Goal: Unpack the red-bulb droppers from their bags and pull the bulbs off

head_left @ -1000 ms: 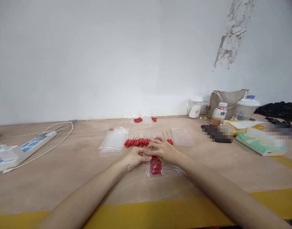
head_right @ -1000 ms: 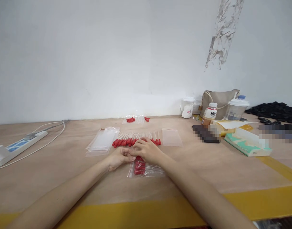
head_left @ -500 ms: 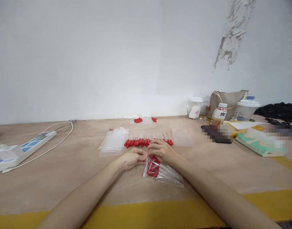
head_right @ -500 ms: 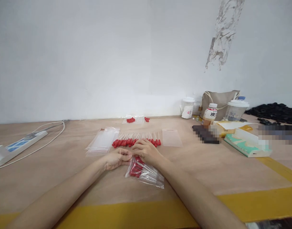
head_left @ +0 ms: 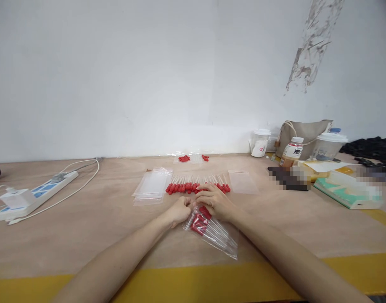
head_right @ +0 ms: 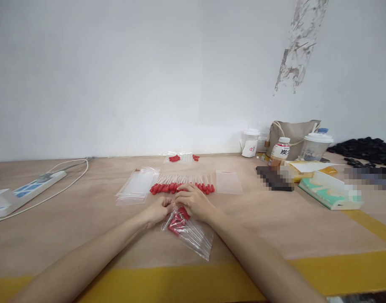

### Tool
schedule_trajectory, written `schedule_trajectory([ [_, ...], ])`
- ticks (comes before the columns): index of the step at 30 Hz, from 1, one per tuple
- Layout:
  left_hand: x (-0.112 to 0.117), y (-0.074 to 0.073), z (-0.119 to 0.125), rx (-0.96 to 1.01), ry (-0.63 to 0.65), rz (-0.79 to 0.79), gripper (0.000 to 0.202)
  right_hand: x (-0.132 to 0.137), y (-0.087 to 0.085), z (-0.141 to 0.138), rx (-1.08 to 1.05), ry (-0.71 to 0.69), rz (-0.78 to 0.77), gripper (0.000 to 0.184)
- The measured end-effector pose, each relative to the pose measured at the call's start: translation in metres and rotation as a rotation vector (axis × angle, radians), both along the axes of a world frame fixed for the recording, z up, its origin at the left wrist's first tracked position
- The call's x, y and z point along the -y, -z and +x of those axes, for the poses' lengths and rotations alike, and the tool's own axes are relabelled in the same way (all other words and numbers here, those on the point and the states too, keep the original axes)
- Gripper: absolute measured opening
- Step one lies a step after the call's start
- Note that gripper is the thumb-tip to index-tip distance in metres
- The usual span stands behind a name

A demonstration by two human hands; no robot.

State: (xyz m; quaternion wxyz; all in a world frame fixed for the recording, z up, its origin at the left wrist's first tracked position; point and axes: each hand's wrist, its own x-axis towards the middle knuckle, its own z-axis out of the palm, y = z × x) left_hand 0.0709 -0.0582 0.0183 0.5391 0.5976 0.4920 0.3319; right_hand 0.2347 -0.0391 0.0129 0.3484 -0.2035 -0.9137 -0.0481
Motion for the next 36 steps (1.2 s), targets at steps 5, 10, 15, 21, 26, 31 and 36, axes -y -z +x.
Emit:
schedule_trajectory([
  [5, -0.002, 0.005, 0.000, -0.048, -0.023, 0.064, 0.028, 0.003, 0.002, -0.004, -0.019, 0.021, -0.026, 0.023],
  [10, -0.004, 0.008, -0.003, -0.032, -0.013, 0.089, 0.018, 0.011, 0.000, -0.008, -0.045, -0.008, -0.105, 0.017],
  [15, -0.003, 0.010, -0.006, 0.089, -0.098, 0.088, 0.014, 0.015, -0.011, -0.001, -0.115, 0.042, -0.286, 0.020],
  [21, -0.002, 0.011, -0.005, 0.088, -0.122, -0.009, 0.009, 0.019, -0.027, 0.014, -0.079, 0.257, -0.615, 0.016],
  [26, -0.001, -0.003, -0.011, -0.018, 0.114, 0.001, 0.017, 0.033, -0.017, 0.036, 0.049, 0.227, -0.717, 0.023],
  [31, 0.000, -0.013, -0.025, -0.120, 0.328, 0.164, 0.026, 0.037, -0.011, 0.054, 0.144, 0.111, -0.701, 0.065],
  [36, -0.001, -0.007, -0.033, -0.215, 0.312, 0.228, 0.030, 0.027, -0.016, 0.051, 0.246, 0.066, -0.672, 0.081],
])
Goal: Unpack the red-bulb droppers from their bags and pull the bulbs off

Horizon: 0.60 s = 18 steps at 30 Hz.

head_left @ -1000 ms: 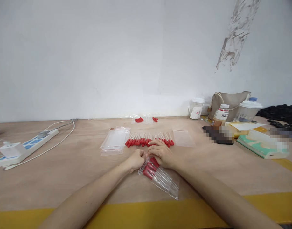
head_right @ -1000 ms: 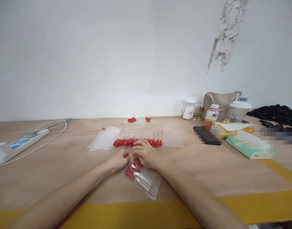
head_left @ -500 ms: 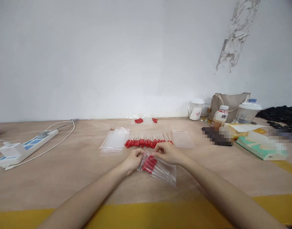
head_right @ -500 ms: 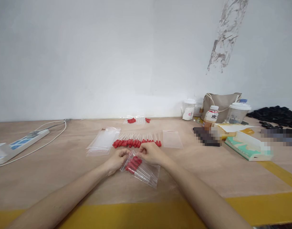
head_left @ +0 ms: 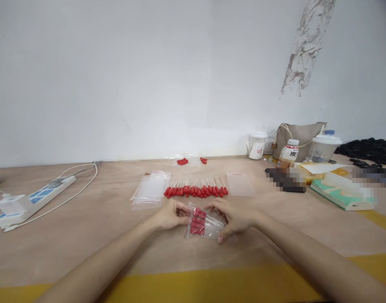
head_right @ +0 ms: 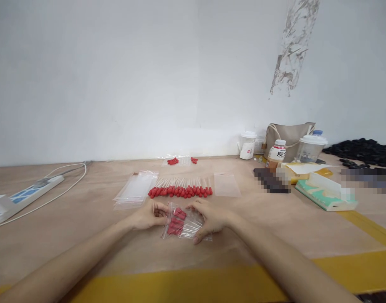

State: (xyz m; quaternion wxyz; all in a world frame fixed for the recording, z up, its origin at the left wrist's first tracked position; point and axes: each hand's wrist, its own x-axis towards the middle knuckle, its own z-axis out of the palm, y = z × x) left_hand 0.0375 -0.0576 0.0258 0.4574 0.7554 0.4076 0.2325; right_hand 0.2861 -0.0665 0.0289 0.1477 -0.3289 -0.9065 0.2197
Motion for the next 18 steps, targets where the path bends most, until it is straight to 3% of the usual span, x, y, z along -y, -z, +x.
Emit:
schedule_trajectory([
  [3, 0.000, 0.003, -0.002, -0.001, -0.068, 0.028, 0.037, -0.007, 0.003, -0.003, 0.000, 0.007, 0.006, 0.082],
  [6, -0.001, 0.005, -0.003, 0.000, -0.017, 0.050, 0.040, -0.011, 0.007, -0.004, -0.046, 0.016, -0.019, 0.083],
  [10, -0.004, 0.014, -0.007, -0.119, -0.078, 0.326, 0.023, -0.010, 0.011, -0.003, -0.065, 0.039, -0.047, 0.080],
  [13, -0.007, 0.019, -0.012, -0.215, -0.112, 0.463, 0.025, -0.006, 0.014, -0.003, -0.081, 0.062, -0.044, 0.076],
  [18, -0.007, 0.017, -0.018, -0.300, -0.113, 0.434, 0.047, 0.001, 0.019, -0.004, -0.079, 0.059, 0.042, 0.072],
])
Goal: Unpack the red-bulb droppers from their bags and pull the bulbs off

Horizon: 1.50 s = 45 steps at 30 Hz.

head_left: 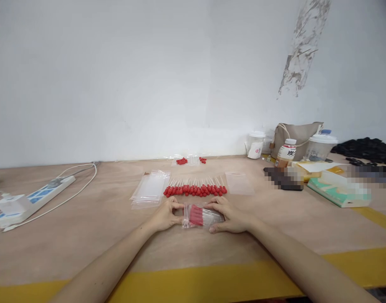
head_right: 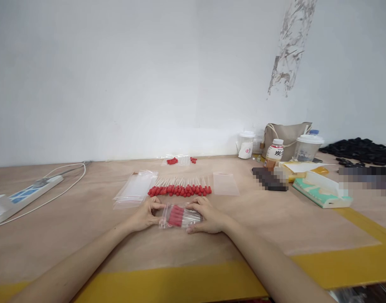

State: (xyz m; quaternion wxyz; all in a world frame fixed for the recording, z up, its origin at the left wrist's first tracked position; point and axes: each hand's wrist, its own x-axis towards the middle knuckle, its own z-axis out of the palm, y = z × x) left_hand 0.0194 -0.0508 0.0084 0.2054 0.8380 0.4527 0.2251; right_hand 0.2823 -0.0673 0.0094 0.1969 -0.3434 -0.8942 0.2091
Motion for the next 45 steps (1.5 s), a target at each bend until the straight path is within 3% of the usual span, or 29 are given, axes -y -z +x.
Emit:
schedule_trajectory([
  [7, 0.007, -0.003, 0.001, 0.023, -0.021, 0.025, 0.063, 0.004, 0.002, -0.003, -0.050, 0.019, 0.102, 0.063],
  [15, 0.006, 0.000, 0.008, 0.172, 0.104, 0.007, 0.031, 0.003, 0.010, -0.005, -0.141, 0.142, 0.193, 0.024],
  [26, 0.016, -0.005, 0.021, 0.223, 0.131, -0.127, 0.032, 0.002, 0.013, -0.010, -0.163, 0.141, 0.172, 0.025],
  [36, 0.033, -0.014, 0.029, 0.102, 0.176, 0.083, 0.015, 0.004, 0.010, -0.010, -0.156, 0.136, 0.165, 0.026],
  [45, 0.024, -0.006, 0.021, 0.276, 0.227, -0.129, 0.021, 0.001, 0.011, -0.009, -0.154, 0.133, 0.152, 0.030],
])
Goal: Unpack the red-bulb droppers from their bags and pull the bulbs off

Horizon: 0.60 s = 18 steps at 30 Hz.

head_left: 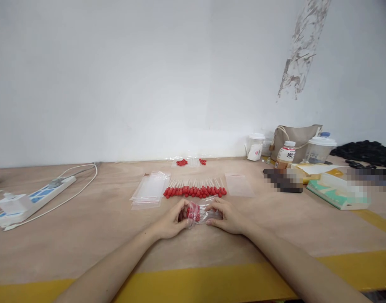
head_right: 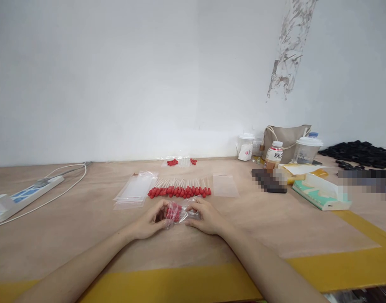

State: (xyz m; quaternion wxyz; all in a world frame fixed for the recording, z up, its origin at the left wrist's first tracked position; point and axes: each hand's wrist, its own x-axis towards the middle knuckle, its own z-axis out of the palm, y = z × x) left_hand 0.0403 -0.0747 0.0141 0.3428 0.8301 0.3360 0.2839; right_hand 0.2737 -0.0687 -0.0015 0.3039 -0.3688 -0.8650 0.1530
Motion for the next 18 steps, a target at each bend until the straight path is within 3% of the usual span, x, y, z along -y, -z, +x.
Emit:
schedule_trajectory([
  [5, -0.005, -0.002, -0.011, 0.102, 0.032, -0.076, 0.022, 0.001, -0.003, 0.001, 0.000, 0.009, -0.033, 0.029],
  [10, -0.006, 0.000, -0.013, -0.007, 0.007, -0.025, 0.023, 0.001, -0.005, 0.002, 0.011, 0.016, -0.038, 0.027],
  [13, -0.009, 0.003, -0.010, 0.064, -0.037, -0.019, 0.023, 0.000, -0.005, 0.003, 0.013, 0.016, -0.029, 0.025],
  [18, -0.018, -0.007, -0.021, 0.199, -0.125, -0.195, 0.030, -0.003, -0.005, 0.008, 0.015, 0.008, -0.026, 0.021],
])
